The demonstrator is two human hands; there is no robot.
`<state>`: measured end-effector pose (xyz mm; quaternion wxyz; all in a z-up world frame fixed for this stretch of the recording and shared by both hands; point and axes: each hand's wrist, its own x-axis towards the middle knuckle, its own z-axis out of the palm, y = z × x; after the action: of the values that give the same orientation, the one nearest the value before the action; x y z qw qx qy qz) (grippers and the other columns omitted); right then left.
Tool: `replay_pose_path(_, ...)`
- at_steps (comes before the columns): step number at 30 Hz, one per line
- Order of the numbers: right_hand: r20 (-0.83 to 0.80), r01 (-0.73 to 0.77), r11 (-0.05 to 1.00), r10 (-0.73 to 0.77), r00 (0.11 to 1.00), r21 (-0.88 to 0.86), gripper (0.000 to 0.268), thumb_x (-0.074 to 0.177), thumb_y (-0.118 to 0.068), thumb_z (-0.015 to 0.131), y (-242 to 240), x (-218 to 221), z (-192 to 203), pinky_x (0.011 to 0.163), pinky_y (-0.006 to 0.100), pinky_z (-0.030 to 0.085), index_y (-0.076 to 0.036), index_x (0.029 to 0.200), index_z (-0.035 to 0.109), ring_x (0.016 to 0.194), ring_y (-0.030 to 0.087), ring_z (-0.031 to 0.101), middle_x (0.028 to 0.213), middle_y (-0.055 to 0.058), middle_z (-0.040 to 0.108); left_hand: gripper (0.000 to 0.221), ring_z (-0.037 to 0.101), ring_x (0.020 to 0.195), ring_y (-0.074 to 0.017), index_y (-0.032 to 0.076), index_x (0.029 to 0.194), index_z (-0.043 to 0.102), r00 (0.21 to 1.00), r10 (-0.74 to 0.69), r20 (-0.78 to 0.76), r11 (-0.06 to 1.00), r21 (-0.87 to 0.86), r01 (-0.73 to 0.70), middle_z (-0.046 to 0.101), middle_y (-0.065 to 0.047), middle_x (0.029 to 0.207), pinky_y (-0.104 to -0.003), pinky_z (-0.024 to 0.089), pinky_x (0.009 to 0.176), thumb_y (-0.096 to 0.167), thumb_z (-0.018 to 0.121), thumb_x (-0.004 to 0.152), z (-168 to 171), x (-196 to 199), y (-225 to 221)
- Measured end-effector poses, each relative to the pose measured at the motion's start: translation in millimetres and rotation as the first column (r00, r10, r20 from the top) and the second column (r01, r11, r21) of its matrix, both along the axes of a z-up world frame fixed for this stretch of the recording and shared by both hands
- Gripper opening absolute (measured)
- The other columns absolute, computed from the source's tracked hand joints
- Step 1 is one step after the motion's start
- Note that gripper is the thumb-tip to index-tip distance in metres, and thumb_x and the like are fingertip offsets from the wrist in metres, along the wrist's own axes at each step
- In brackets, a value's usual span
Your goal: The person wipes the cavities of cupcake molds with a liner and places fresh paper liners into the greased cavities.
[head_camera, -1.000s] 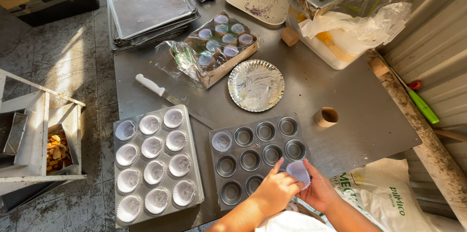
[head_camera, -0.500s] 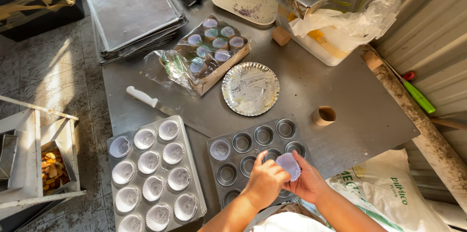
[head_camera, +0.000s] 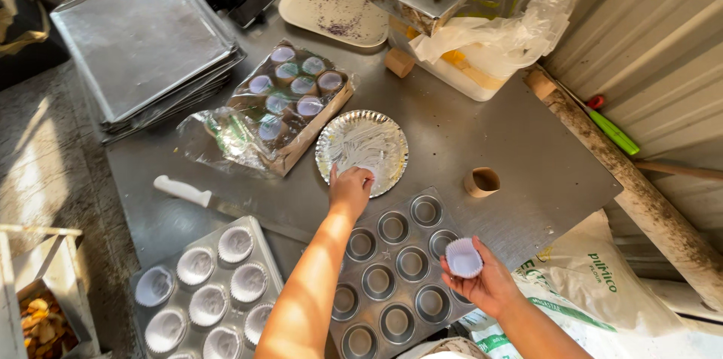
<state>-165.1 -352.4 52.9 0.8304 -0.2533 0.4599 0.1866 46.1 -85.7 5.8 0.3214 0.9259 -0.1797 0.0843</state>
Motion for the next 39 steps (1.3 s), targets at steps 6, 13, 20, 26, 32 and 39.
replay_pose_path(6,-0.053,0.095,0.995,-0.094,0.994,0.014,0.060,0.095,-0.052,0.056,-13,-30,-9,0.080,0.047,0.059,0.003,0.120,0.059,0.093,0.030,0.070,0.107,0.021,0.070,0.013,0.069,0.098,-0.0240,0.016,0.092,0.073,0.990,-0.142,0.001,0.857,0.500,0.122,0.072,-0.002,0.093,-0.068,0.014,0.122,0.010,0.062,0.089,-48,24,-11)
replay_pose_path(13,-0.042,0.110,0.994,-0.110,0.993,-0.001,0.059,0.095,-0.052,0.055,-22,-41,-6,0.077,0.046,0.059,0.002,0.120,0.058,0.090,0.029,0.071,0.104,0.021,0.070,0.036,0.069,0.102,-0.0294,0.005,0.103,0.074,0.970,-0.103,-0.221,0.787,0.578,0.215,0.073,-0.014,0.105,-0.060,0.010,0.122,0.036,0.062,0.089,-70,23,-25)
replay_pose_path(20,-0.078,0.110,0.994,-0.111,0.991,-0.025,0.059,0.096,-0.052,0.055,-23,-45,3,0.076,0.046,0.059,0.002,0.121,0.057,0.090,0.029,0.070,0.106,0.022,0.070,0.034,0.070,0.112,-0.0313,0.002,0.103,0.077,0.997,-0.056,-0.055,0.754,0.652,0.078,0.070,-0.025,0.122,-0.062,0.013,0.120,0.018,0.052,0.086,-115,23,-38)
replay_pose_path(26,-0.025,0.075,0.997,-0.075,0.997,0.002,0.061,0.095,-0.052,0.056,-34,-45,5,0.076,0.046,0.060,0.003,0.120,0.059,0.089,0.029,0.071,0.107,0.021,0.071,0.031,0.068,0.103,-0.0350,0.004,0.108,0.080,0.889,-0.040,-0.456,0.983,0.142,0.118,0.075,-0.017,0.110,-0.047,0.052,0.096,0.021,0.061,0.090,-93,71,-14)
replay_pose_path(32,-0.020,0.046,0.999,-0.046,0.999,-0.012,0.061,0.096,-0.053,0.054,-46,-43,12,0.078,0.045,0.059,0.002,0.120,0.060,0.091,0.028,0.071,0.108,0.020,0.070,0.026,0.075,0.091,-0.0168,-0.002,0.108,0.077,0.650,-0.271,-0.710,0.689,-0.615,-0.384,0.079,-0.011,0.098,-0.030,0.056,0.085,0.016,0.069,0.090,-45,69,35)
replay_pose_path(39,0.068,-0.023,1.000,0.022,0.997,0.014,0.063,0.097,-0.053,0.053,-55,-46,12,0.077,0.044,0.060,0.006,0.120,0.060,0.089,0.027,0.071,0.109,0.020,0.070,0.027,0.074,0.098,-0.0264,0.008,0.112,0.078,0.893,0.213,-0.397,0.973,0.003,-0.231,0.077,-0.014,0.102,-0.045,0.051,0.099,0.022,0.063,0.095,-10,-66,55)
